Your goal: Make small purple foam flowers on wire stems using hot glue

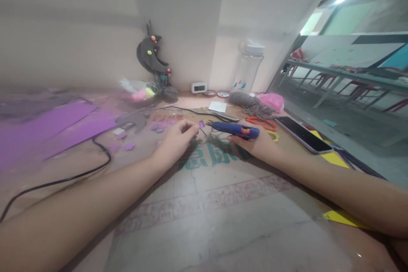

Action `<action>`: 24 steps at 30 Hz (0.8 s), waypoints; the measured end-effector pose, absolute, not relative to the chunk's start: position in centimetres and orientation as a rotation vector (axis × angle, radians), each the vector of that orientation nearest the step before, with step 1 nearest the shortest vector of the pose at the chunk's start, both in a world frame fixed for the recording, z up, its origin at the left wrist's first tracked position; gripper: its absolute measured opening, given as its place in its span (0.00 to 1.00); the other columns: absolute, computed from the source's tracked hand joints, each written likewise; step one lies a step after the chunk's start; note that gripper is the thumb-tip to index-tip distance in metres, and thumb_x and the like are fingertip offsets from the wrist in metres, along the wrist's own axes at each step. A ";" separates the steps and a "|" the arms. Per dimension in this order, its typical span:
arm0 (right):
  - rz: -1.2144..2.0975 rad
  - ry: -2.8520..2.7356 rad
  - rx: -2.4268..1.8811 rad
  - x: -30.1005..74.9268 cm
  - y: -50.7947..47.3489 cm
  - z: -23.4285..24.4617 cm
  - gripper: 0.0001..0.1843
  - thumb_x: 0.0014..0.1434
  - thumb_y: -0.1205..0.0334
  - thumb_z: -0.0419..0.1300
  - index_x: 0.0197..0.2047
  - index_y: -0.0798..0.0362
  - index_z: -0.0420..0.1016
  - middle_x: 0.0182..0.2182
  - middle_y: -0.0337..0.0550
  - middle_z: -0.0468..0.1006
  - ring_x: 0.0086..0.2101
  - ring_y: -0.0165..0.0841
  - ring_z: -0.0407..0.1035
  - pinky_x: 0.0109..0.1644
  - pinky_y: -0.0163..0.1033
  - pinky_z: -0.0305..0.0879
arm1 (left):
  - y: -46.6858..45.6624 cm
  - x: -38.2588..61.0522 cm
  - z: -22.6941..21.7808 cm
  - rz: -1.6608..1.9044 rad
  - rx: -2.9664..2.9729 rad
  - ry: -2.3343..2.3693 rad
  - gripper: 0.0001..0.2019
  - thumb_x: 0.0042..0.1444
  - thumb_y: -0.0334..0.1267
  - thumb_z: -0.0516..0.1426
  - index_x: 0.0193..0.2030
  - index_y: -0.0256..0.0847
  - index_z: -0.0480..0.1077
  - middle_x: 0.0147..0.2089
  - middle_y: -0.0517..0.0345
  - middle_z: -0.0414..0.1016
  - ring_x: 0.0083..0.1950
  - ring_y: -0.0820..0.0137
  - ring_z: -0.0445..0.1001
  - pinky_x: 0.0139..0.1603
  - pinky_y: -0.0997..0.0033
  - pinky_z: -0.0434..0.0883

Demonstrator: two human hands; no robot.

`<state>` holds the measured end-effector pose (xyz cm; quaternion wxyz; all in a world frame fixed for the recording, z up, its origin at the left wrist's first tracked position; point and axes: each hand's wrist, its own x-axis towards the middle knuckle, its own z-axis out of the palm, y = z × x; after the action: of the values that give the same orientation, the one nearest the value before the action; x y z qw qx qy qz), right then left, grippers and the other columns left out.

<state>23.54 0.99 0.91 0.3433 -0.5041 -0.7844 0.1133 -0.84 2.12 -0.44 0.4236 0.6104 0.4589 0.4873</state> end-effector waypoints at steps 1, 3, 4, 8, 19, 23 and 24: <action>0.298 -2.004 -1.289 23.5 1.2 0.9 0.16 0.55 0.46 0.64 0.32 0.49 0.71 0.27 0.41 0.77 0.30 0.38 0.72 0.34 0.40 0.67 | 2.1 -0.8 -0.5 1.221 1.526 1.146 0.10 0.54 0.45 0.59 0.30 0.40 0.70 0.29 0.61 0.71 0.32 0.71 0.69 0.36 0.70 0.64; 0.334 -1.941 -1.256 23.4 1.4 1.3 0.16 0.58 0.46 0.62 0.34 0.50 0.73 0.30 0.44 0.79 0.34 0.40 0.74 0.39 0.42 0.70 | 2.1 -0.8 -0.5 1.223 1.528 1.148 0.10 0.54 0.44 0.59 0.30 0.40 0.70 0.28 0.61 0.71 0.32 0.71 0.69 0.36 0.70 0.64; 0.355 -1.920 -1.260 23.3 1.4 1.5 0.16 0.59 0.46 0.60 0.34 0.51 0.74 0.31 0.45 0.80 0.35 0.41 0.75 0.41 0.43 0.71 | 2.1 -0.9 -0.5 1.221 1.529 1.154 0.10 0.54 0.44 0.59 0.30 0.40 0.70 0.28 0.62 0.71 0.31 0.71 0.69 0.36 0.70 0.64; 0.375 -1.869 -1.272 23.4 1.8 2.9 0.17 0.62 0.47 0.57 0.34 0.52 0.75 0.34 0.47 0.81 0.37 0.40 0.75 0.45 0.44 0.72 | 2.1 -0.9 -0.5 1.203 1.545 1.170 0.10 0.55 0.45 0.58 0.31 0.40 0.69 0.28 0.61 0.71 0.31 0.70 0.68 0.35 0.69 0.64; 0.325 -1.868 -1.479 25.4 11.2 5.1 0.18 0.55 0.53 0.66 0.45 0.55 0.78 0.40 0.48 0.82 0.42 0.42 0.75 0.51 0.49 0.69 | 2.0 -0.8 -0.3 1.199 1.556 1.163 0.10 0.54 0.45 0.59 0.30 0.40 0.70 0.28 0.61 0.71 0.31 0.70 0.68 0.35 0.70 0.63; 0.298 -1.822 -1.614 25.5 15.5 4.0 0.17 0.52 0.58 0.69 0.44 0.57 0.77 0.40 0.51 0.82 0.42 0.41 0.75 0.50 0.47 0.69 | 2.0 -0.9 -0.4 1.189 1.545 1.177 0.11 0.54 0.46 0.59 0.30 0.40 0.69 0.28 0.61 0.71 0.31 0.70 0.68 0.36 0.70 0.63; 0.301 -1.820 -1.612 25.5 16.2 3.6 0.17 0.51 0.59 0.69 0.43 0.57 0.77 0.40 0.50 0.82 0.42 0.41 0.75 0.51 0.46 0.69 | 2.0 -0.9 -0.4 1.188 1.541 1.182 0.11 0.54 0.46 0.59 0.31 0.40 0.69 0.28 0.61 0.71 0.32 0.70 0.68 0.36 0.70 0.63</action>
<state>25.50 16.22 3.55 0.3392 -0.6189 -0.6990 0.1155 -0.87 1.98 -0.39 0.4191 0.6146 0.4714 0.4738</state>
